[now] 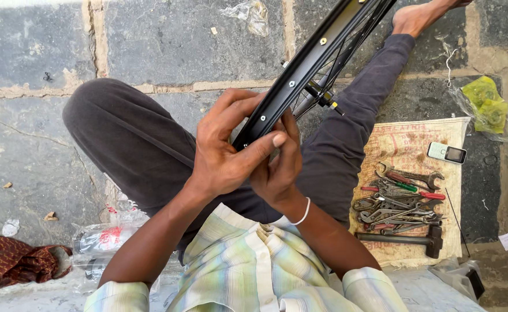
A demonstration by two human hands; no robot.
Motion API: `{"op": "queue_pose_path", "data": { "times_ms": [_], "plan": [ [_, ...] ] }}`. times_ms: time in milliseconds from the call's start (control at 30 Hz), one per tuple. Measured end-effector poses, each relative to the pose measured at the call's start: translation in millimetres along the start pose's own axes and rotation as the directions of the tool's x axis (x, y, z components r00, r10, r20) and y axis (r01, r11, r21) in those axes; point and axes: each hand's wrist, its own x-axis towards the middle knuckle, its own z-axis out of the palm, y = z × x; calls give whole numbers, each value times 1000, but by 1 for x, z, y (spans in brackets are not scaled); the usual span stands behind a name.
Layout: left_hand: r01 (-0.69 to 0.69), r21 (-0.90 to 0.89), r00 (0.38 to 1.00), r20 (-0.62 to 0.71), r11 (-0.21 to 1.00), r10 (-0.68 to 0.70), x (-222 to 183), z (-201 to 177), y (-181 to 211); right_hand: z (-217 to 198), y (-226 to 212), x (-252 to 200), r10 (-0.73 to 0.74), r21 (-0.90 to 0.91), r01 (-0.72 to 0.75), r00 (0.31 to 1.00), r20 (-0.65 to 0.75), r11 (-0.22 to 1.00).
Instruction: The person is manually inserting spokes into the rim of a bicycle wheel and tightening the nipples by hand while sitting on the ground.
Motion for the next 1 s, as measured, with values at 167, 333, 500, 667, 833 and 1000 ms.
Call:
{"op": "queue_pose_path", "data": {
  "times_ms": [167,333,500,667,833,1000],
  "plan": [
    [-30,89,999,-30,996,33,-1,2,0,-12,19,0,121,181,-118,993,-4,976],
    [-72,155,987,-130,985,93,-4,6,-1,-36,26,36,320,557,-475,877,358,681],
    [13,156,989,-145,988,10,-4,5,-3,-51,38,55,150,605,-628,744,651,489],
    [13,108,987,-159,994,4,-10,11,-8,-51,44,51,142,516,-527,780,610,675],
    [67,19,977,-203,998,-62,-10,15,-7,-24,26,53,-28,100,10,984,178,995],
    [87,62,983,-169,994,-75,-11,12,-3,-4,7,32,-28,95,32,999,-42,995]
  ]
}}
